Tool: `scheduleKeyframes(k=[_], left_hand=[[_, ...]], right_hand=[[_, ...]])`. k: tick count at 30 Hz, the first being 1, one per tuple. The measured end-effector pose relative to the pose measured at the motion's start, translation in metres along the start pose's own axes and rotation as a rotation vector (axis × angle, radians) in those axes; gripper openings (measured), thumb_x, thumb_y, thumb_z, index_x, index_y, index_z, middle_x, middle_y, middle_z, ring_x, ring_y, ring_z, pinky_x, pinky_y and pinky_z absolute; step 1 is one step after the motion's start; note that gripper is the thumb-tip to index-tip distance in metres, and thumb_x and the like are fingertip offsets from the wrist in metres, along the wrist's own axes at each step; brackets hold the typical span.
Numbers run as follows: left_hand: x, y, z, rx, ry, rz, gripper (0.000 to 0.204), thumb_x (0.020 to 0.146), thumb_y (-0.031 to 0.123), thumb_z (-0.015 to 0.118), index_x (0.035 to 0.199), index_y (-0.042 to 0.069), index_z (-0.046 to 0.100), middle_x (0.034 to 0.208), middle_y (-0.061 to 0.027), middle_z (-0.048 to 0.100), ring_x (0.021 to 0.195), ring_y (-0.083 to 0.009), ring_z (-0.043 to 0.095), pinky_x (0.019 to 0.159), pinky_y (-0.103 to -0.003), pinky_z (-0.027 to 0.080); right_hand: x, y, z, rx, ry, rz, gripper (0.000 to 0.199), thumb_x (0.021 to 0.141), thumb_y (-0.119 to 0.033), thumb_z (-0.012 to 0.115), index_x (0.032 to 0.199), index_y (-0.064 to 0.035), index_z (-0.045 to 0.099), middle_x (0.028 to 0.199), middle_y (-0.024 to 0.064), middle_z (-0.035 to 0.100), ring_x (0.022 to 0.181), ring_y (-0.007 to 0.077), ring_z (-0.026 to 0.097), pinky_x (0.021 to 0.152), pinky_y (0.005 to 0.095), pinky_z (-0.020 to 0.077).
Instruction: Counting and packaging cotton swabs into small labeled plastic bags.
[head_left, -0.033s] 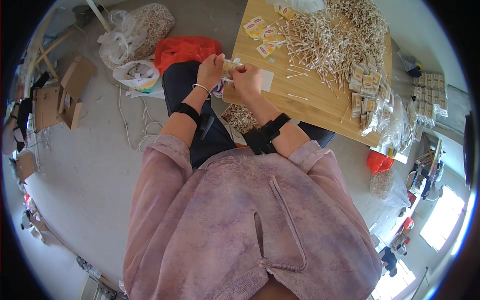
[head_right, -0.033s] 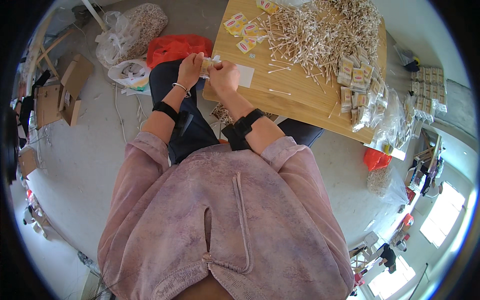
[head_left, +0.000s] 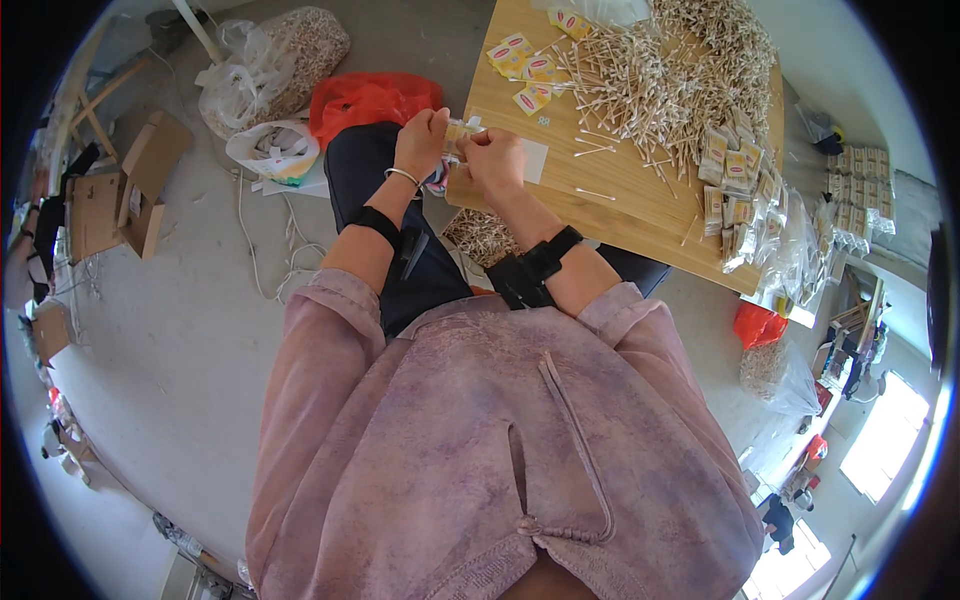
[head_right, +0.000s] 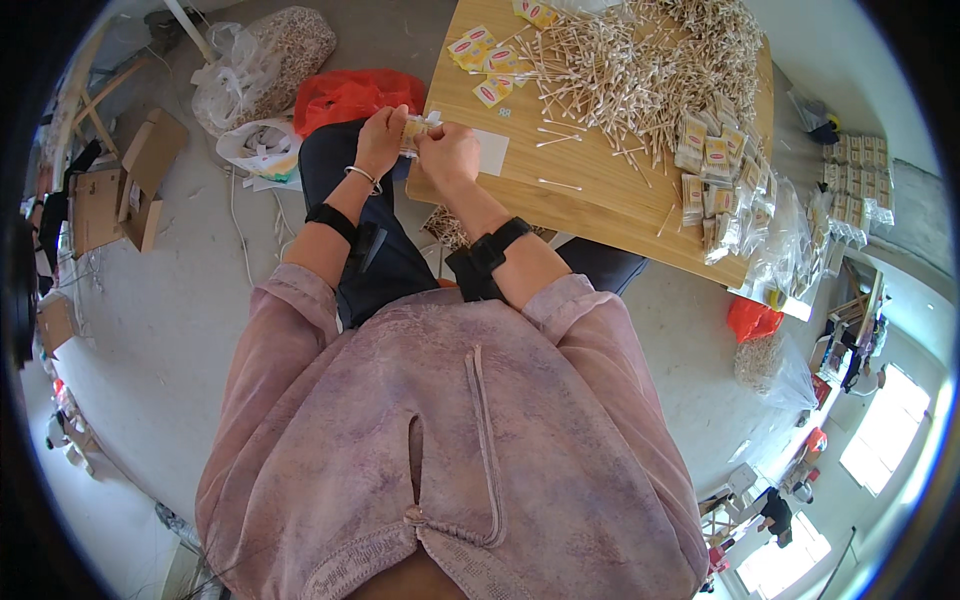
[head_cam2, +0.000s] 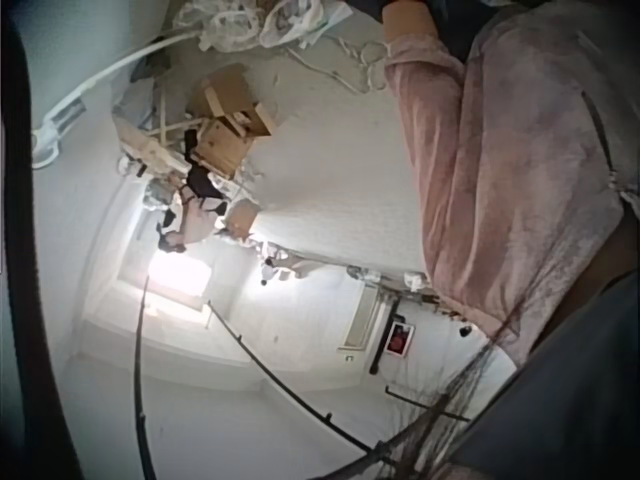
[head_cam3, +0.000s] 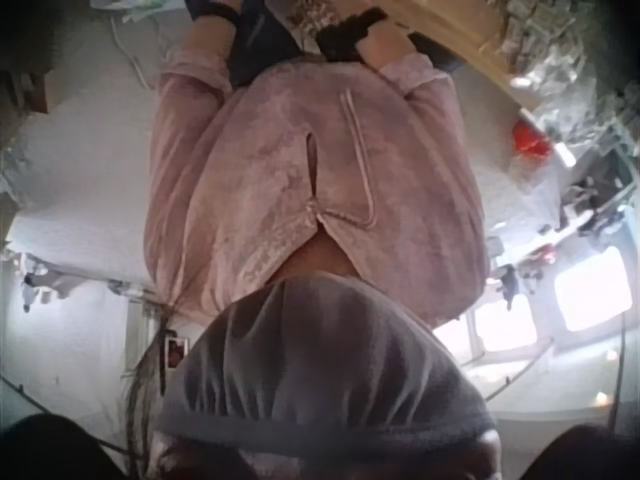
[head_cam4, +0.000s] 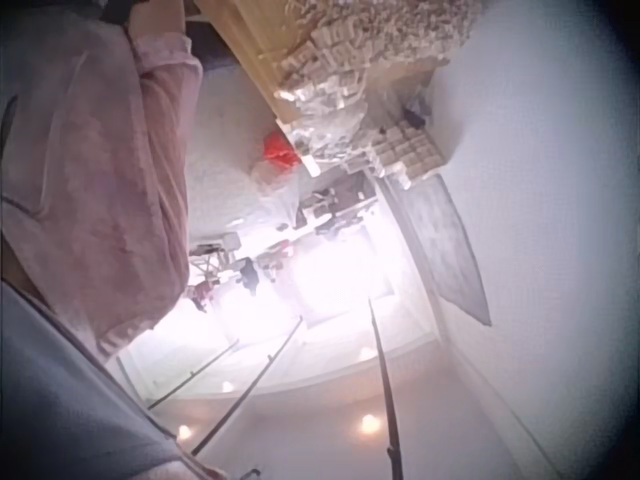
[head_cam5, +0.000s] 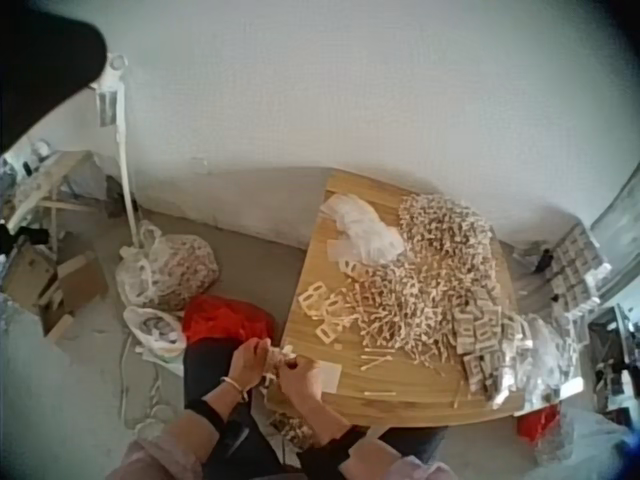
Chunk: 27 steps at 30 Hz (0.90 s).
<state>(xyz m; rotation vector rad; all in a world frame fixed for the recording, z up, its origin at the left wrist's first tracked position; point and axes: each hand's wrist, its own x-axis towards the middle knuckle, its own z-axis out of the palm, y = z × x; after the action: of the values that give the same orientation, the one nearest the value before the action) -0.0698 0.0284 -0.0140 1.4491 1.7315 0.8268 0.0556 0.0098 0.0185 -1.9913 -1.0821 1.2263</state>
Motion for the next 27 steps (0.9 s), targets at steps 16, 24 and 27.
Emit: scheduleKeyframes(k=[16,24,27], left_hand=[[0.006,-0.004,-0.002,-0.014,0.031,0.035,0.039,0.093,0.036,0.046,0.078,0.001,0.055,0.076,-0.0219,0.059,0.077,-0.0415,0.058,0.064,-0.046,0.044],[0.007,-0.003,0.000,-0.011,0.026,0.035,0.040,0.093,0.037,0.046,0.078,0.001,0.055,0.077,-0.0218,0.060,0.077,-0.0418,0.058,0.065,-0.046,0.044],[0.005,-0.004,-0.004,0.003,0.020,0.016,0.040,0.093,0.037,0.046,0.079,0.001,0.056,0.078,-0.0219,0.060,0.077,-0.0420,0.058,0.065,-0.046,0.045]], right_hand=[[0.009,-0.016,0.001,-0.304,-0.025,-0.105,0.022,0.074,-0.025,0.061,0.080,-0.0052,0.068,0.086,0.0178,0.067,0.086,0.0346,0.064,0.076,0.0412,0.0509],[0.014,-0.012,0.008,-0.315,0.078,-0.114,0.022,0.071,-0.025,0.068,0.074,-0.0039,0.069,0.074,0.0162,0.067,0.075,0.0307,0.066,0.071,0.0392,0.0513],[0.008,-0.019,0.001,-0.325,-0.052,-0.069,0.023,0.075,-0.025,0.058,0.084,-0.0055,0.067,0.088,0.0190,0.067,0.089,0.0354,0.064,0.077,0.0422,0.0508]])
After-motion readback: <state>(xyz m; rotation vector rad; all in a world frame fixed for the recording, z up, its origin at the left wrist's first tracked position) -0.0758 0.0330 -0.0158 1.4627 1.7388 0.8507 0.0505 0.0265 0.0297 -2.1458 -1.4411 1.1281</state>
